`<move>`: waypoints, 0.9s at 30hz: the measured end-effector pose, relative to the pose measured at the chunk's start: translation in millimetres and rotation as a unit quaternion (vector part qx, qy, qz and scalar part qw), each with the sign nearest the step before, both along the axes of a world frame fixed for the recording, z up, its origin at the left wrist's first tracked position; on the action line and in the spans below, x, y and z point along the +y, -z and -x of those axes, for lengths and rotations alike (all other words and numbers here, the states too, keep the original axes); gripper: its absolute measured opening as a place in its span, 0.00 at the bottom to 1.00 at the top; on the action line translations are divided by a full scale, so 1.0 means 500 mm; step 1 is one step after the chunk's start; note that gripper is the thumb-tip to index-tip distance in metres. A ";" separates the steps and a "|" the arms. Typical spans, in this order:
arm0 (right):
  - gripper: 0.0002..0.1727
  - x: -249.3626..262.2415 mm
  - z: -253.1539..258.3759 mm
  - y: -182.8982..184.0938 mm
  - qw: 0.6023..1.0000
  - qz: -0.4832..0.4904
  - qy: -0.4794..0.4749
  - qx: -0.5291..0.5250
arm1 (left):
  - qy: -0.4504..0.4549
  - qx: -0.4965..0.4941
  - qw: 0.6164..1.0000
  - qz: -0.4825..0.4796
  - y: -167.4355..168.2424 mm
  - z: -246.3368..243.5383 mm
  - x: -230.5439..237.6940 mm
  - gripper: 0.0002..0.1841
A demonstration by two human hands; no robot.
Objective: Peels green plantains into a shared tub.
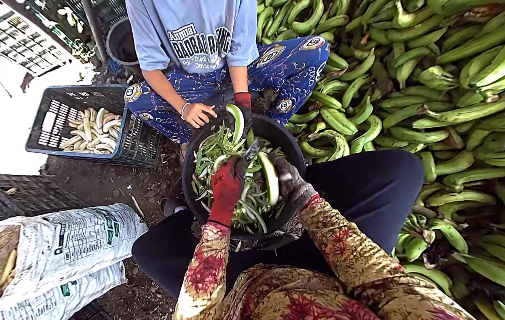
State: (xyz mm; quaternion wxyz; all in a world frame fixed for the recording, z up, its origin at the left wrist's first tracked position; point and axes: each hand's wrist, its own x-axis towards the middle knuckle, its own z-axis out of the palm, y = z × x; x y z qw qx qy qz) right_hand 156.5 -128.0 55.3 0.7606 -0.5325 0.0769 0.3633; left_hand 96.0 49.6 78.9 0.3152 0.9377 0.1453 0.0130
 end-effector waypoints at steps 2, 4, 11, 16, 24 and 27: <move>0.32 -0.010 -0.016 0.011 0.993 -0.063 0.066 0.071 | 0.075 -0.039 0.996 -0.012 0.013 0.035 -0.024 0.24; 0.32 -0.026 -0.030 0.005 0.985 -0.116 0.068 0.108 | 0.139 -0.076 0.987 -0.038 0.026 0.076 -0.041 0.27; 0.27 -0.014 -0.025 -0.052 0.976 -0.145 0.040 0.159 | 0.138 -0.159 0.972 -0.104 0.025 0.121 -0.043 0.34; 0.24 -0.006 0.014 0.007 0.998 -0.047 -0.004 0.034 | 0.073 -0.122 0.986 -0.083 0.027 0.096 -0.060 0.26; 0.25 0.023 0.049 -0.021 0.982 0.134 0.011 -0.131 | -0.087 0.028 0.995 0.031 0.038 0.016 -0.043 0.24; 0.26 0.006 0.042 -0.023 0.976 0.148 -0.073 -0.143 | -0.119 0.047 0.989 0.079 0.052 0.009 -0.020 0.25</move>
